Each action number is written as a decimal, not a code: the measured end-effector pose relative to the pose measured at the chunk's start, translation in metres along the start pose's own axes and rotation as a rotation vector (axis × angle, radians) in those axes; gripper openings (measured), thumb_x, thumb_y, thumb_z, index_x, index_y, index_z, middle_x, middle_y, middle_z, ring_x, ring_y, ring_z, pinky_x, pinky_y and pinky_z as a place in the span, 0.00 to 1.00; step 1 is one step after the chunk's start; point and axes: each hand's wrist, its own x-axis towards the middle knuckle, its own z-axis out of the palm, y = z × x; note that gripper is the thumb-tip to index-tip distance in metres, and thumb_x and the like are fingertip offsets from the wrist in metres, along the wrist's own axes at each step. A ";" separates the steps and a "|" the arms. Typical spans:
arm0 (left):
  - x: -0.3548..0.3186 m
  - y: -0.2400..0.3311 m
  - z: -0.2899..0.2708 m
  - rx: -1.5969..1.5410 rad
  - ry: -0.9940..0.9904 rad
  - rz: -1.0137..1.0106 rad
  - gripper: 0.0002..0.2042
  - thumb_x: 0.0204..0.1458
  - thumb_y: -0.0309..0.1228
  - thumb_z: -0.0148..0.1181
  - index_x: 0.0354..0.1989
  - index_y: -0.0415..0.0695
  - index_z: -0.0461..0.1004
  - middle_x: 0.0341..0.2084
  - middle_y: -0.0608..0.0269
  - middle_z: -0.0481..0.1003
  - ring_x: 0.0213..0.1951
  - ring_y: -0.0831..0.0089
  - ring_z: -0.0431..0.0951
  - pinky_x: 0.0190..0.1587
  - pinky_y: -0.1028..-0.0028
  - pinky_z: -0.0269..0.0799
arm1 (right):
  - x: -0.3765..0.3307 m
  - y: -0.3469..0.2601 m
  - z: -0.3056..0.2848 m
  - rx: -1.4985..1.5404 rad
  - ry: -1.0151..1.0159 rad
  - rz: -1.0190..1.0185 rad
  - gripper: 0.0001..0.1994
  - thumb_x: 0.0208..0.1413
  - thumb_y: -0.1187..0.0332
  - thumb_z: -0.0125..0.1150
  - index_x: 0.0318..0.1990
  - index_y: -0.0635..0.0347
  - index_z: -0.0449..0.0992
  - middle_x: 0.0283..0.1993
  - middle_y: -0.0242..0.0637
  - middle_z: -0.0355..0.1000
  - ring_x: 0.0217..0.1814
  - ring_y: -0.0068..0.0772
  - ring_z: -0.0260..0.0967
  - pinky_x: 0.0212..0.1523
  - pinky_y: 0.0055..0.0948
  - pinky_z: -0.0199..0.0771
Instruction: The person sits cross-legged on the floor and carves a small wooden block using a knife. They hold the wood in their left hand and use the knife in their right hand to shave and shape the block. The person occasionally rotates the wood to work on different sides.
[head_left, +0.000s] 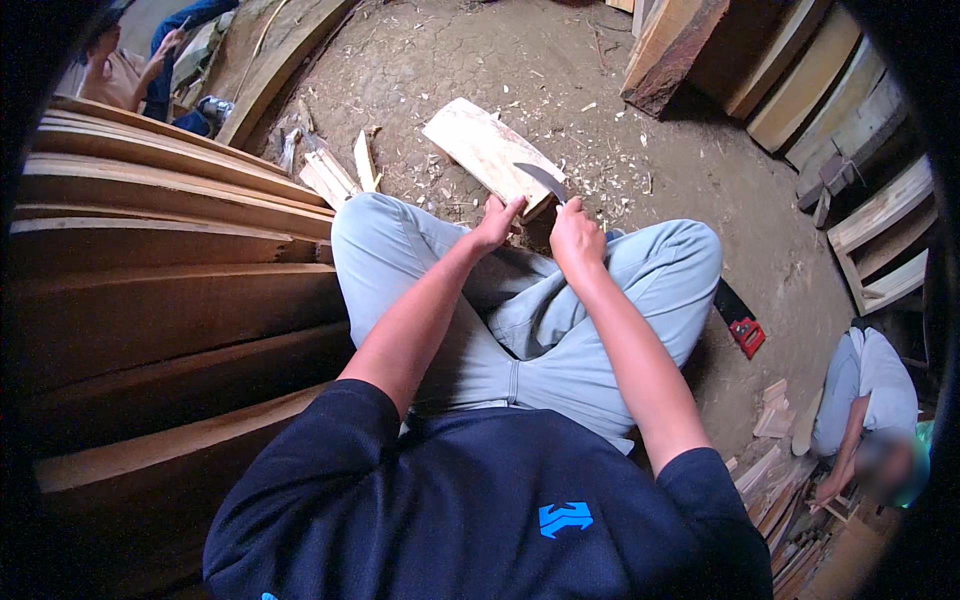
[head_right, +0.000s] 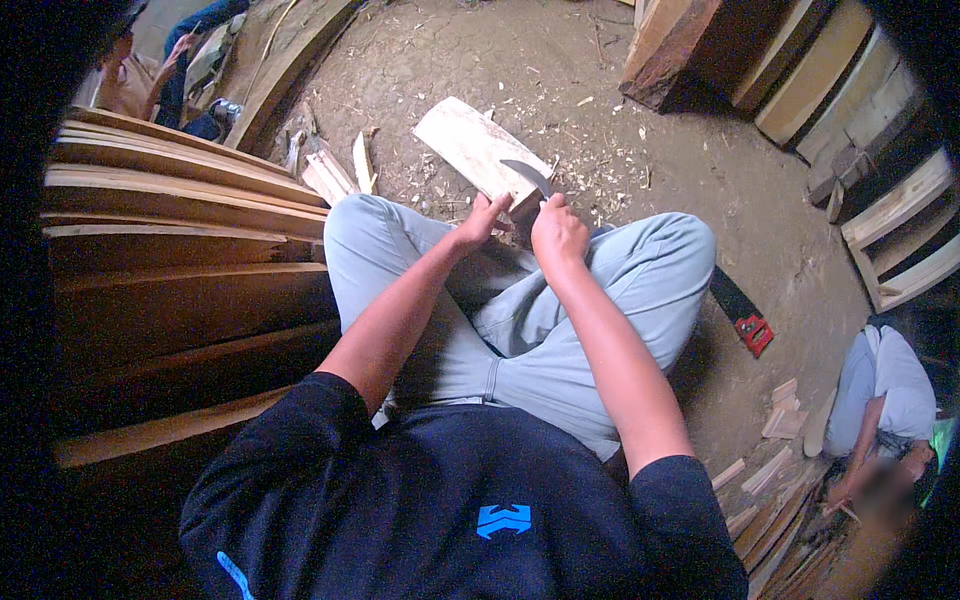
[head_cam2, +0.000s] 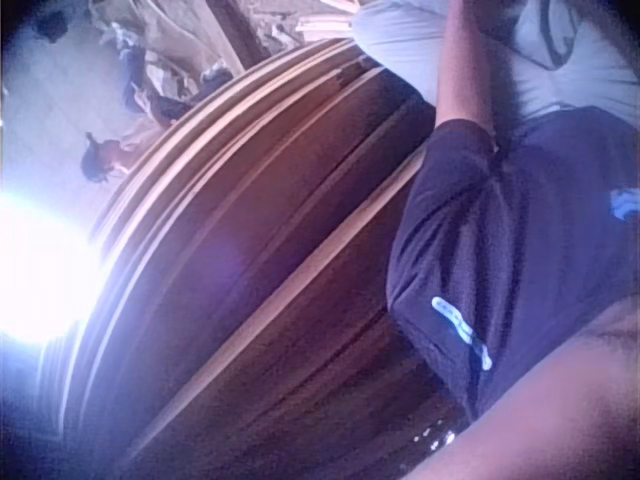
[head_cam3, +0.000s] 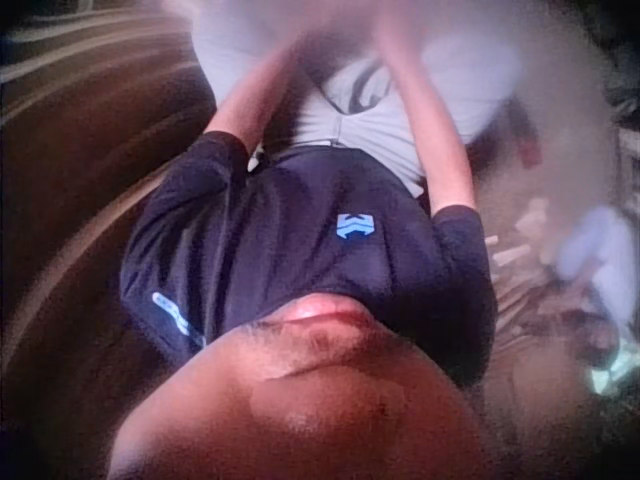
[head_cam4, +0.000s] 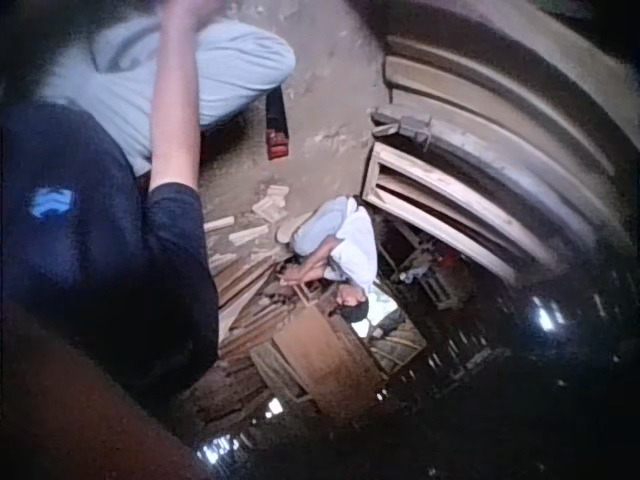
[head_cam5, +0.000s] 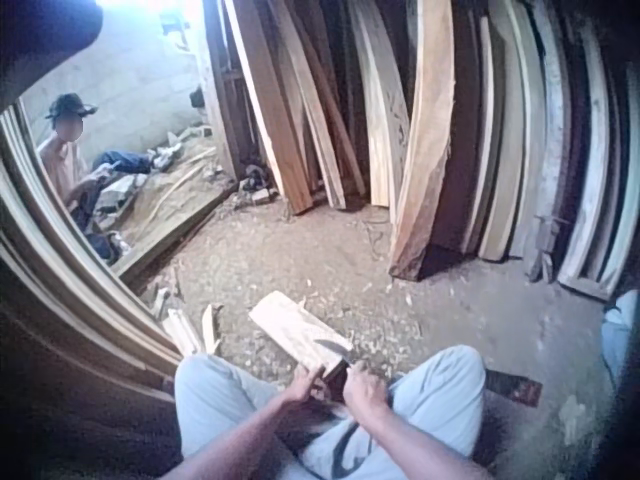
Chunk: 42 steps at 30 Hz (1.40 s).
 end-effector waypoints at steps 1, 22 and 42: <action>0.002 0.002 0.000 0.000 0.000 -0.002 0.27 0.59 0.48 0.56 0.55 0.36 0.66 0.48 0.53 0.71 0.45 0.65 0.76 0.31 0.66 0.79 | 0.001 0.002 0.000 -0.022 0.018 -0.005 0.16 0.69 0.58 0.41 0.41 0.63 0.66 0.35 0.51 0.77 0.35 0.50 0.79 0.35 0.45 0.81; 0.003 -0.007 -0.003 -0.033 -0.076 -0.028 0.32 0.61 0.51 0.53 0.58 0.34 0.55 0.52 0.49 0.60 0.48 0.63 0.71 0.37 0.66 0.79 | 0.014 -0.008 -0.058 0.191 -0.167 0.130 0.22 0.64 0.50 0.46 0.44 0.61 0.76 0.41 0.55 0.78 0.46 0.58 0.76 0.48 0.52 0.74; 0.011 -0.021 -0.001 -0.086 -0.057 0.016 0.22 0.64 0.42 0.51 0.58 0.42 0.55 0.48 0.58 0.67 0.49 0.68 0.69 0.52 0.67 0.69 | 0.010 -0.029 0.014 -0.069 0.034 -0.200 0.19 0.67 0.52 0.46 0.40 0.61 0.68 0.33 0.48 0.76 0.31 0.49 0.79 0.30 0.43 0.80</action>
